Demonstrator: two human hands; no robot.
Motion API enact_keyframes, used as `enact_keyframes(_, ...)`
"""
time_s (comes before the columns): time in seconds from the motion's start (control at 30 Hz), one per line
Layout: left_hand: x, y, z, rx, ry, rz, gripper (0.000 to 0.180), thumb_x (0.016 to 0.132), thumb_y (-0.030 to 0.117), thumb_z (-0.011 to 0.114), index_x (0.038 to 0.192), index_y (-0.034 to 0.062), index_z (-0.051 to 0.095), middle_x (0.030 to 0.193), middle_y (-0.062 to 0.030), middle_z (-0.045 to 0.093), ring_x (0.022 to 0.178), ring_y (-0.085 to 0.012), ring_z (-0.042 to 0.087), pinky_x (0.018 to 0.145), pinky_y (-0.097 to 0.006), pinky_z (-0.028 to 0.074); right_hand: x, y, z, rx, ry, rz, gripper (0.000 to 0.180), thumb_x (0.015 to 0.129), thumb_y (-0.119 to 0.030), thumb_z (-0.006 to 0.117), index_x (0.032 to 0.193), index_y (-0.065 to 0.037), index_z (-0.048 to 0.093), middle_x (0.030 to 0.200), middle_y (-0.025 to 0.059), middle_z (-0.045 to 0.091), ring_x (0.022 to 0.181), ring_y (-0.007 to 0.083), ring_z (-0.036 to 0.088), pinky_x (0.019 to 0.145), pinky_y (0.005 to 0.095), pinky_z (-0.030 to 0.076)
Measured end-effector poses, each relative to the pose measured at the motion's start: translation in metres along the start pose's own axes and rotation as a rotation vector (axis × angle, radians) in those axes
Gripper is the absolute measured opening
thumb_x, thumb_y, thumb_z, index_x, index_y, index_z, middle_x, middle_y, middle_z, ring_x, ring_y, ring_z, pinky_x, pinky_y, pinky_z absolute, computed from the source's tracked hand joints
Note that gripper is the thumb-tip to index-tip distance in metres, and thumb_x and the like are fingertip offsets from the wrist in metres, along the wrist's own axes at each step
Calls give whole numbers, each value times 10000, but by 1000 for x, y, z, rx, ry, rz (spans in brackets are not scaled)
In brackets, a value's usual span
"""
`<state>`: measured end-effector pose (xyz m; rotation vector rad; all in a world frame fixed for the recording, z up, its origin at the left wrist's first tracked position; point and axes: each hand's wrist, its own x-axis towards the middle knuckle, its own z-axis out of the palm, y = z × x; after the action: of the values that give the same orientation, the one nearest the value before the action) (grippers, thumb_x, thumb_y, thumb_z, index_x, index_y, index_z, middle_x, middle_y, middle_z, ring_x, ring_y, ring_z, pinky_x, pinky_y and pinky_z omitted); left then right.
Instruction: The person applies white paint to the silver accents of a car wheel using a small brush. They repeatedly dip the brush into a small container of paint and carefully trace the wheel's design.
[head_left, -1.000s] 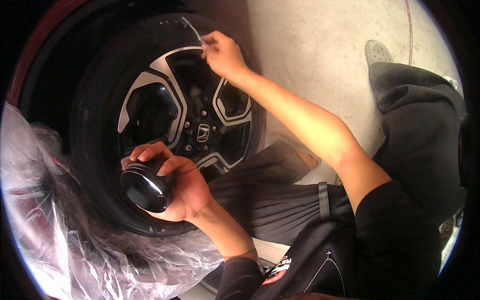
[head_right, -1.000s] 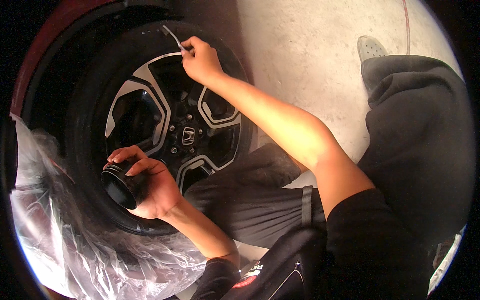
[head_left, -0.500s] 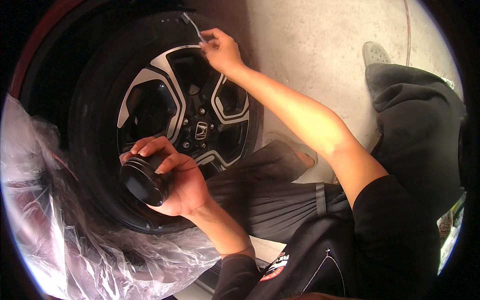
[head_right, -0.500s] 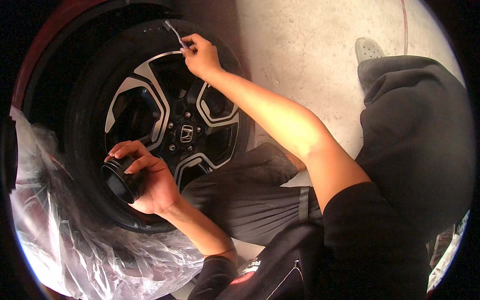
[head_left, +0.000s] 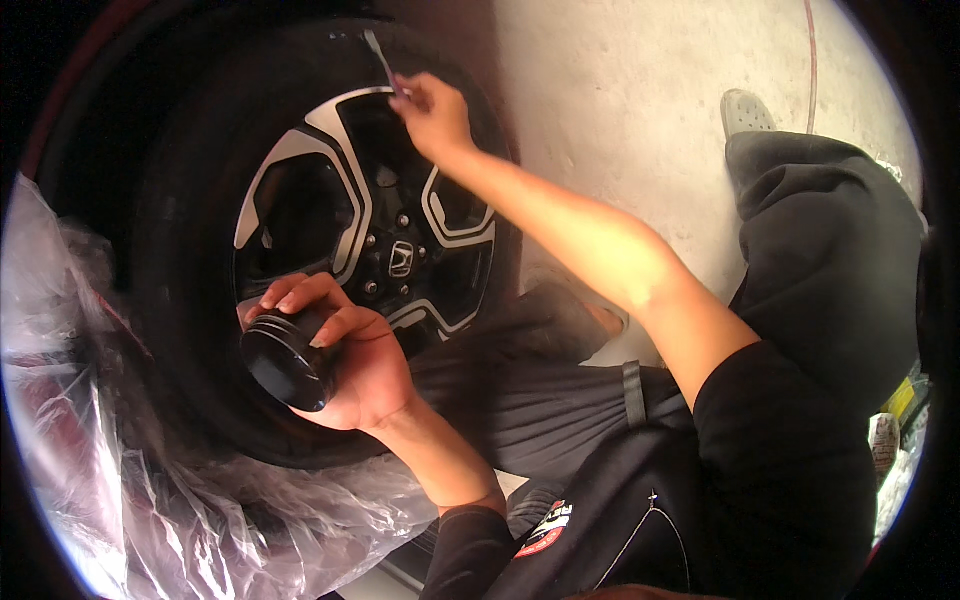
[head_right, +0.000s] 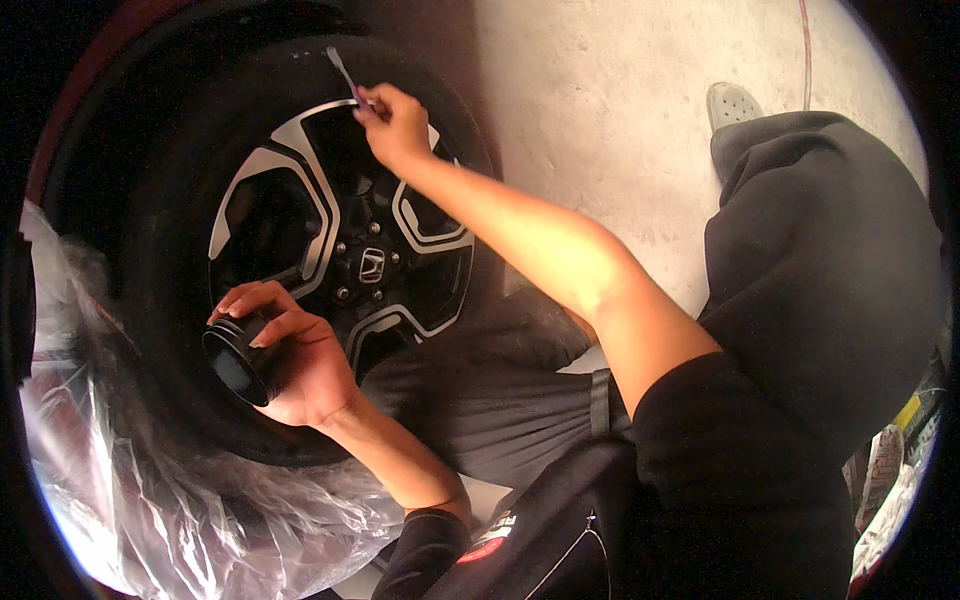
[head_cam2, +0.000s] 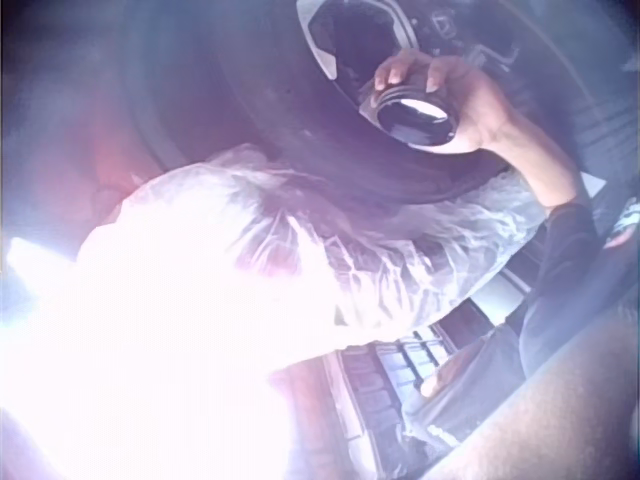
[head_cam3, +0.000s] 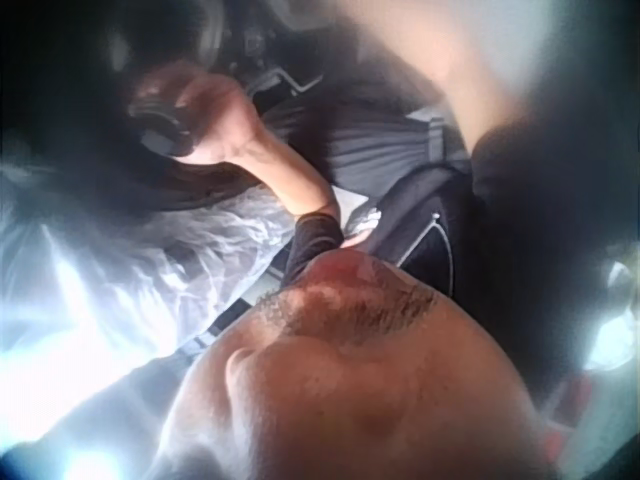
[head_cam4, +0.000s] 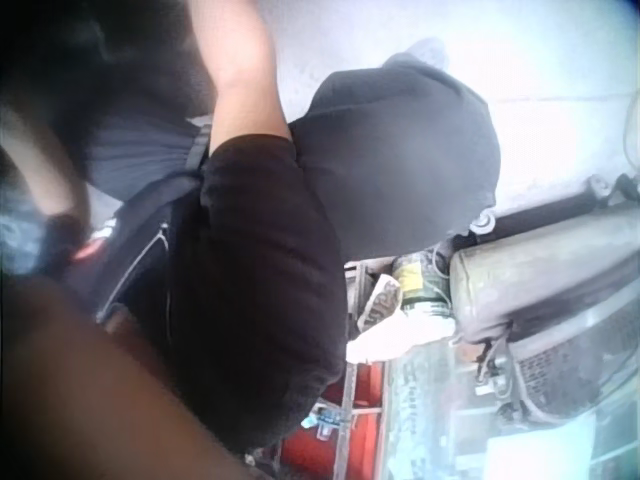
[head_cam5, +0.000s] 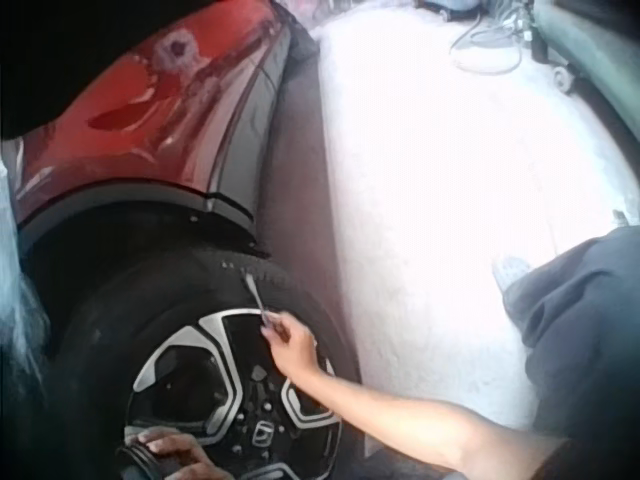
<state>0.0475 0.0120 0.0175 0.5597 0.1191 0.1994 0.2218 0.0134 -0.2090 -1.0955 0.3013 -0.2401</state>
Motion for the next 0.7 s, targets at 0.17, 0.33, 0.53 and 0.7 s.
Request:
enact_keyframes(0.17,0,-5,4,-90,-35,-43,287,853,124,689,1131,130,616,1164,-17,575,1089,-147,586,742,-302,606,-31,35,-10,94,-126,78,242,889,-14,735,1129,-7,708,927,64,743,816,84,641,757,272,516)
enact_keyframes(0.33,-7,-7,5,-86,-42,-38,312,832,111,709,1131,132,623,1152,-11,579,1080,-144,591,743,-297,612,35,19,-4,192,-63,38,260,885,-21,743,1142,0,709,962,73,757,837,87,657,756,247,515)
enact_keyframes(0.53,-2,-13,1,-141,6,-47,318,839,130,720,1145,122,634,1181,-11,578,1084,-140,590,741,-292,612,-28,28,-10,169,-112,-2,247,862,-68,764,1107,-64,744,863,95,741,784,146,689,746,309,529)
enact_keyframes(0.7,-9,-19,5,-75,-51,-38,325,840,140,728,1150,119,634,1189,-12,576,1088,-142,589,737,-290,611,29,20,-5,83,-72,18,242,853,-86,773,1092,-59,749,908,129,757,806,152,700,754,312,532)
